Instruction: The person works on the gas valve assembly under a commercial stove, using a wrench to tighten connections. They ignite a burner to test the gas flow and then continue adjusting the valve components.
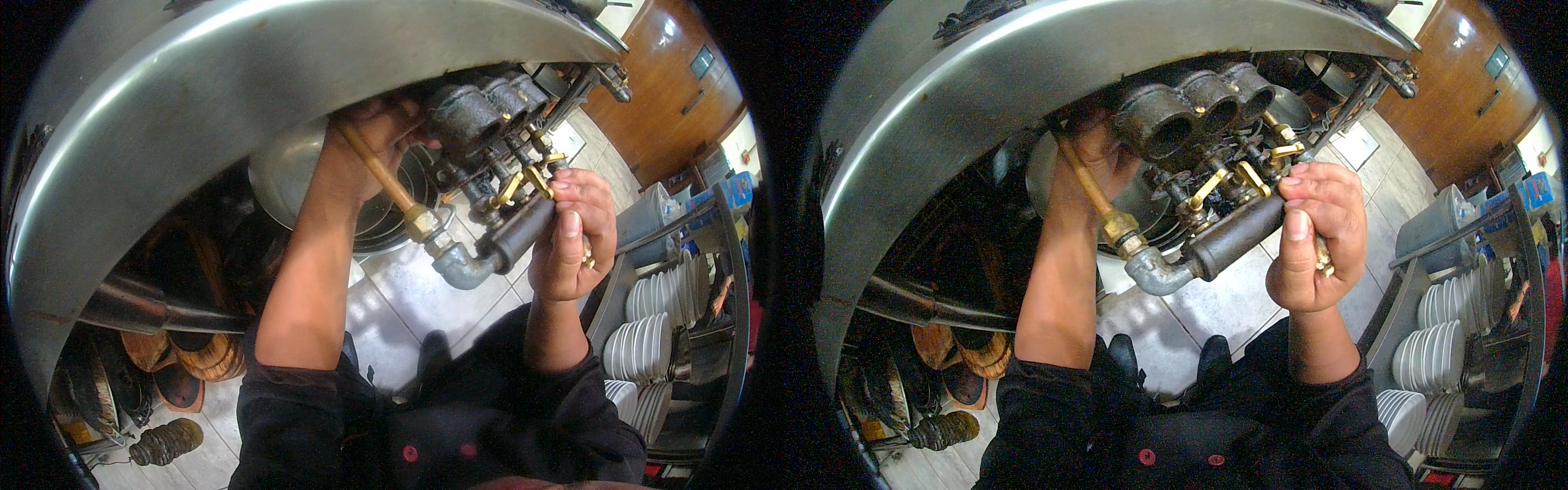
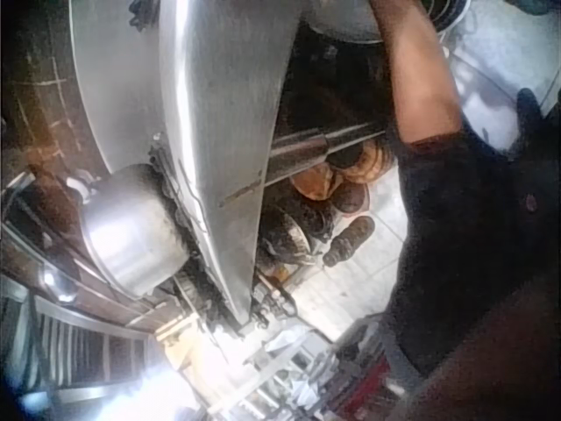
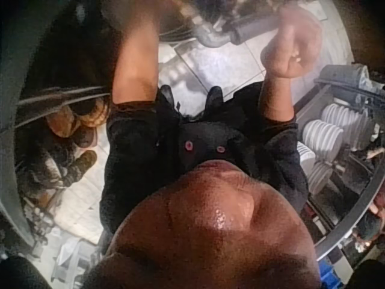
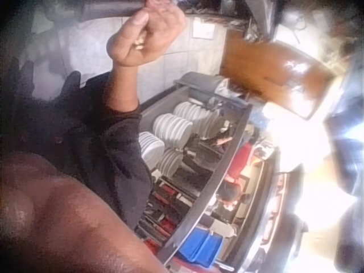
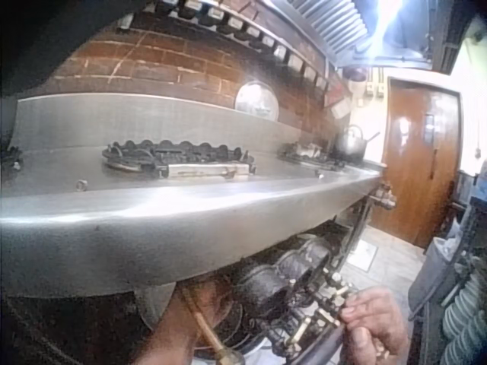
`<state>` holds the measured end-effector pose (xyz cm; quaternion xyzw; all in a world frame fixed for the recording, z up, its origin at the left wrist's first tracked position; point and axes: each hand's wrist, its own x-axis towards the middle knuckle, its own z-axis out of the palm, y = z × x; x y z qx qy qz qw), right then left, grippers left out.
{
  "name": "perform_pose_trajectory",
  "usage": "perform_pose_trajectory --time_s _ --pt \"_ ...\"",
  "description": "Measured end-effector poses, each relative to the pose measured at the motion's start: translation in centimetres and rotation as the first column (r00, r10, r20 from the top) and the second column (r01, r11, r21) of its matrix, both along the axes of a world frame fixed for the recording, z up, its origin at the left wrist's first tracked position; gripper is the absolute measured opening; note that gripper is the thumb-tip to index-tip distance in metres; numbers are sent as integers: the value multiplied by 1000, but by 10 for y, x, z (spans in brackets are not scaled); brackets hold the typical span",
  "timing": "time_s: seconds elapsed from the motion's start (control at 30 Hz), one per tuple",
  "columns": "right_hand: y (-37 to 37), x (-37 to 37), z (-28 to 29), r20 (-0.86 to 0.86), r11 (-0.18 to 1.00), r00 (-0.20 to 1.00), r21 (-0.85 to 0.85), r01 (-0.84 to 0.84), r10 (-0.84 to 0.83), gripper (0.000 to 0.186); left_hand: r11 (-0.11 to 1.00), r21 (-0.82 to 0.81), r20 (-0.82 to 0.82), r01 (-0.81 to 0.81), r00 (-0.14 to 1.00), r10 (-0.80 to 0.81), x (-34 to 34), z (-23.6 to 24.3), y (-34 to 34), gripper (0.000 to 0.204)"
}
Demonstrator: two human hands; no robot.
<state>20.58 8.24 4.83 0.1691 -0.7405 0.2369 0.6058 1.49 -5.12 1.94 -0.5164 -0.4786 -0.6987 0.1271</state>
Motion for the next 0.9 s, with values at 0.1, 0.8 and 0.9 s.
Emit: perform_pose_trajectory --time_s 0.1,0.8,0.9 --pt "1 0 0 -1 1000 1000 -3 2 -2 7 997 16 70 70 995 -71 5 5 0 22" --pt "0 0 1 6 999 999 16 33 -33 7 911 -6 346 412 856 -385 12 3 6 31" --pt "-1 0 1 2 1000 1000 13 23 -23 7 796 82 475 600 678 -561 18 7 8 33"
